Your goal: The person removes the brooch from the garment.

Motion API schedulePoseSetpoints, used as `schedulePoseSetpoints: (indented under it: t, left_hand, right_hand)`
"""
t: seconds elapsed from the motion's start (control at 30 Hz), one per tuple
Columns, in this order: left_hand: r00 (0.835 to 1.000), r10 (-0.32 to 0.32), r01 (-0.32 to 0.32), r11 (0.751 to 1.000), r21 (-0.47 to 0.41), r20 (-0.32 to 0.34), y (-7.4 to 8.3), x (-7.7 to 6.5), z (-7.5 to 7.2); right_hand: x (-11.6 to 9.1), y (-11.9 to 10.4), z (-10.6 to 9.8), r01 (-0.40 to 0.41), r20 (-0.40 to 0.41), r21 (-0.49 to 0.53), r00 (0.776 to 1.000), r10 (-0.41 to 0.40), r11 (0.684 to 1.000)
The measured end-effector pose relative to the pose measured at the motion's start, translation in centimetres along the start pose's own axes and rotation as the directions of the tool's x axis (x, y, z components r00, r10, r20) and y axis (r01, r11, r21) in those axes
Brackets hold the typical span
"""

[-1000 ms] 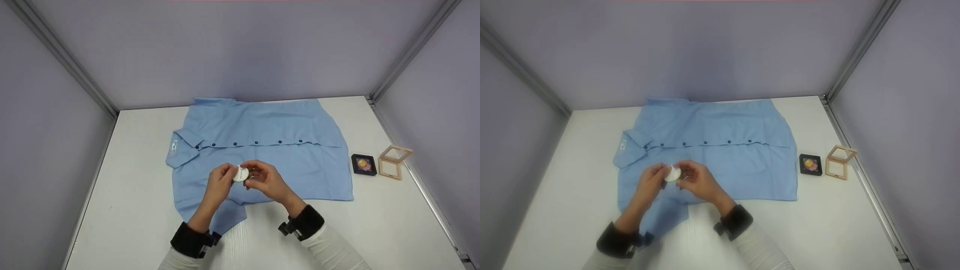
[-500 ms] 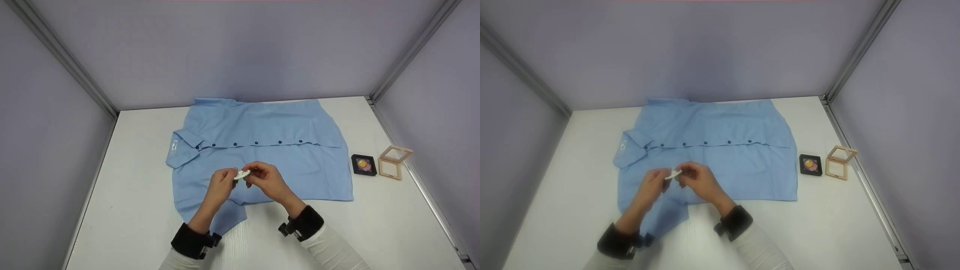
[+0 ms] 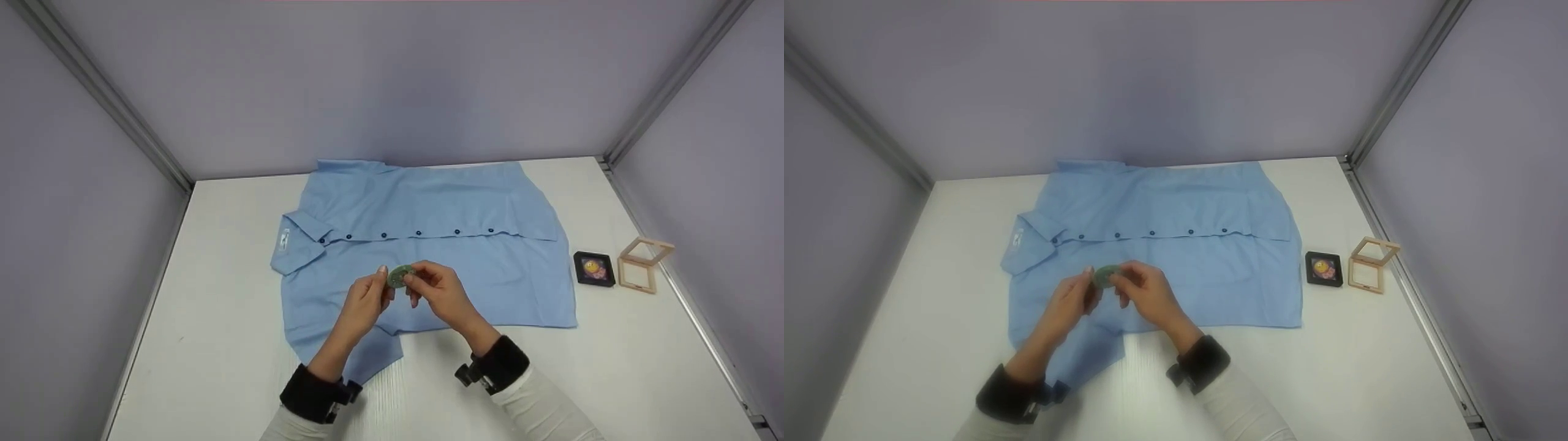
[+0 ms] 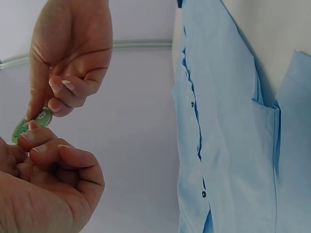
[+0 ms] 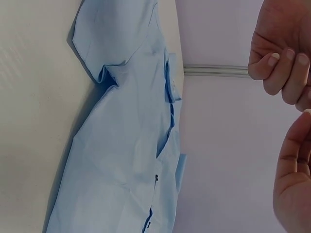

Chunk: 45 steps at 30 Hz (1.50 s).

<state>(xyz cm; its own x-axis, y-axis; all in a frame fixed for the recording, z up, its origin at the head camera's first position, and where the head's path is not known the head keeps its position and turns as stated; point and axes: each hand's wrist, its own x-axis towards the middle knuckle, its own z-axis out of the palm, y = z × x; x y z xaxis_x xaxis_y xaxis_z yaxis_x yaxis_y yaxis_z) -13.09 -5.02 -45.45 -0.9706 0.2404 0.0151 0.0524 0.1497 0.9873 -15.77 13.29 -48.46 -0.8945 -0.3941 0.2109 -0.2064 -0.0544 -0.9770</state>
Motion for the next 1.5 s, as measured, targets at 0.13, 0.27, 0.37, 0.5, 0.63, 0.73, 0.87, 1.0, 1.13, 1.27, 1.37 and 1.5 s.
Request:
schedulePoseSetpoints:
  t: [0.13,0.27,0.37,0.5,0.63,0.73,0.87,1.0,1.13,1.27,1.37,1.5]
  left_hand:
    - [1.0,0.022,-0.023,1.0,0.016,0.007,0.7,-0.3,0.0]
    - [0.999,0.039,-0.039,0.998,0.047,0.003,-2.0,0.4,0.0]
    - [0.999,0.038,-0.037,0.994,0.101,-0.009,-3.0,0.6,-0.1]
    - [1.0,-0.001,0.007,0.982,0.19,-0.03,-3.9,0.8,-0.2]
    - [0.999,-0.022,0.031,0.965,0.261,-0.036,-4.9,0.8,-0.4]
    - [0.999,-0.021,0.029,0.951,0.308,-0.029,-5.8,0.9,-0.7]
    - [0.998,-0.028,0.051,0.91,0.411,-0.06,-7.6,1.1,-1.1]
    - [0.991,-0.018,0.091,0.82,0.565,-0.134,-9.4,1.2,-1.5]
    - [0.985,0.003,0.119,0.713,0.691,-0.172,-10.6,1.0,-2.0]
    - [0.979,-0.046,0.179,0.652,0.737,-0.196,-11.1,0.9,-2.5]
    - [0.972,-0.117,0.232,0.633,0.739,-0.205,-11.2,0.9,-2.7]
    - [0.958,-0.203,0.284,0.595,0.752,-0.201,-11.1,0.9,-2.8]
  right_hand:
    - [-0.1,-0.6,0.0,-0.028,-0.009,0.003,1.0,0.028,1.0]
    - [-0.1,0.6,-0.4,-0.07,-0.018,0.026,0.997,0.071,0.997]
    - [-0.3,1.2,-0.9,-0.11,-0.037,0.034,0.993,0.111,0.993]
    - [-0.6,1.8,-1.7,-0.157,-0.084,0.031,0.984,0.159,0.987]
    - [-1.0,2.6,-3.1,-0.217,-0.133,0.029,0.967,0.219,0.976]
    - [-1.4,3.2,-4.4,-0.276,-0.173,0.024,0.946,0.276,0.961]
    - [-1.9,3.7,-6.4,-0.341,-0.232,0.032,0.912,0.339,0.94]
    - [-2.6,4.0,-8.3,-0.378,-0.281,0.05,0.883,0.376,0.924]
    - [-3.5,4.4,-10.4,-0.404,-0.335,0.068,0.852,0.402,0.912]
    - [-4.5,4.7,-12.5,-0.423,-0.385,0.081,0.822,0.42,0.902]
    - [-5.3,4.7,-14.2,-0.438,-0.414,0.088,0.801,0.433,0.894]
    - [-6.3,4.5,-16.5,-0.459,-0.461,0.07,0.773,0.437,0.886]
